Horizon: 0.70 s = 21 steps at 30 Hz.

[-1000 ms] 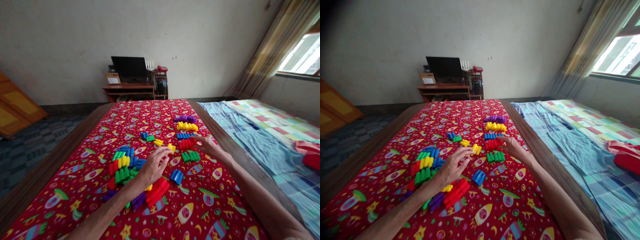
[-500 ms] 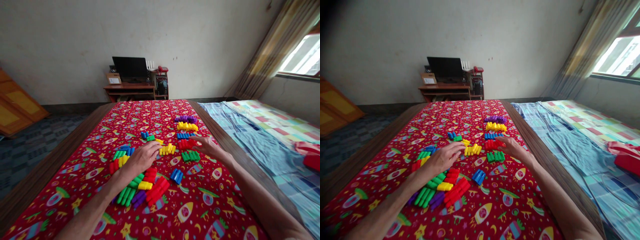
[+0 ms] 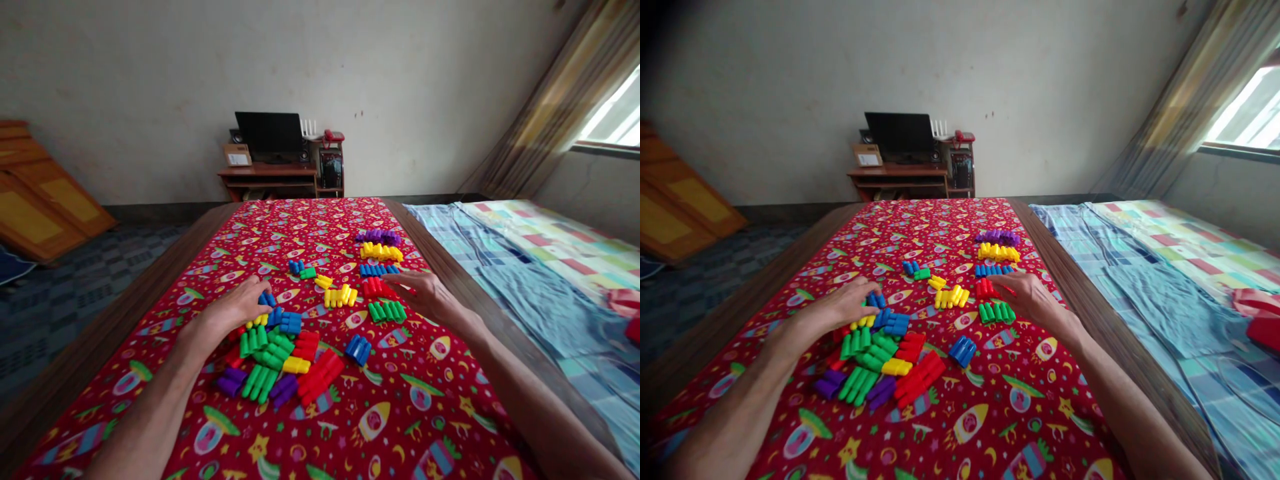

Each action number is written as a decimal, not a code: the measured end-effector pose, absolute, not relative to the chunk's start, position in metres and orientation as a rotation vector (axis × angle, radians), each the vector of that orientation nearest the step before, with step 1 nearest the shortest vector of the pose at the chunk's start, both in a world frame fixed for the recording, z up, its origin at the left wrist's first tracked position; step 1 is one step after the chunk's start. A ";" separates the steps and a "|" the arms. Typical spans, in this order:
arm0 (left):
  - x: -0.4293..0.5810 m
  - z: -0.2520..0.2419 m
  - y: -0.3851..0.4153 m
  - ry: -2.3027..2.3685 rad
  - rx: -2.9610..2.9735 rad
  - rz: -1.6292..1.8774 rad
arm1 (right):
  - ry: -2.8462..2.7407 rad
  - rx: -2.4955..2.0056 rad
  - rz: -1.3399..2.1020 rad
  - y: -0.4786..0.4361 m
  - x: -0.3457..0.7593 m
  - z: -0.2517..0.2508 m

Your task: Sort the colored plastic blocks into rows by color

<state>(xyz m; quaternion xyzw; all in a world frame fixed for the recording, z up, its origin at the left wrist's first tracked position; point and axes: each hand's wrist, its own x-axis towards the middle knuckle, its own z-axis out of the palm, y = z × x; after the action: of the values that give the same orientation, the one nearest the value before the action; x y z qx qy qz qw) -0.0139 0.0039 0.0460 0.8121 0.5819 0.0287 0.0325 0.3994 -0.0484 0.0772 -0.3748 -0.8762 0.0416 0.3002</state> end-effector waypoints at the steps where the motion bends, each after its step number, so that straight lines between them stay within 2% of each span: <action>1: -0.013 0.049 0.003 1.802 2.472 0.049 | -2.320 -0.974 0.108 -0.051 0.396 0.078; 6: -0.010 0.057 -0.011 1.717 2.379 0.004 | -2.373 -0.784 0.204 -0.065 0.354 0.075; 11: -0.026 0.041 -0.034 1.688 2.425 0.144 | -2.687 -0.505 0.242 -0.077 0.279 0.063; 17: -0.050 0.011 -0.055 1.819 2.493 0.459 | -2.907 -0.820 0.058 -0.080 0.232 0.044; 21: -0.051 0.003 -0.054 1.962 2.442 0.401 | -2.739 -0.630 0.271 -0.075 0.244 0.043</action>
<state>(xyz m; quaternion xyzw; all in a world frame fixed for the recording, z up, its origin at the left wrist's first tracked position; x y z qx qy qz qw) -0.0508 -0.0544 0.0033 0.7732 0.6213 0.1269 -0.0081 0.2437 -0.0752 0.0427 -0.2203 -0.9578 0.0947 0.1586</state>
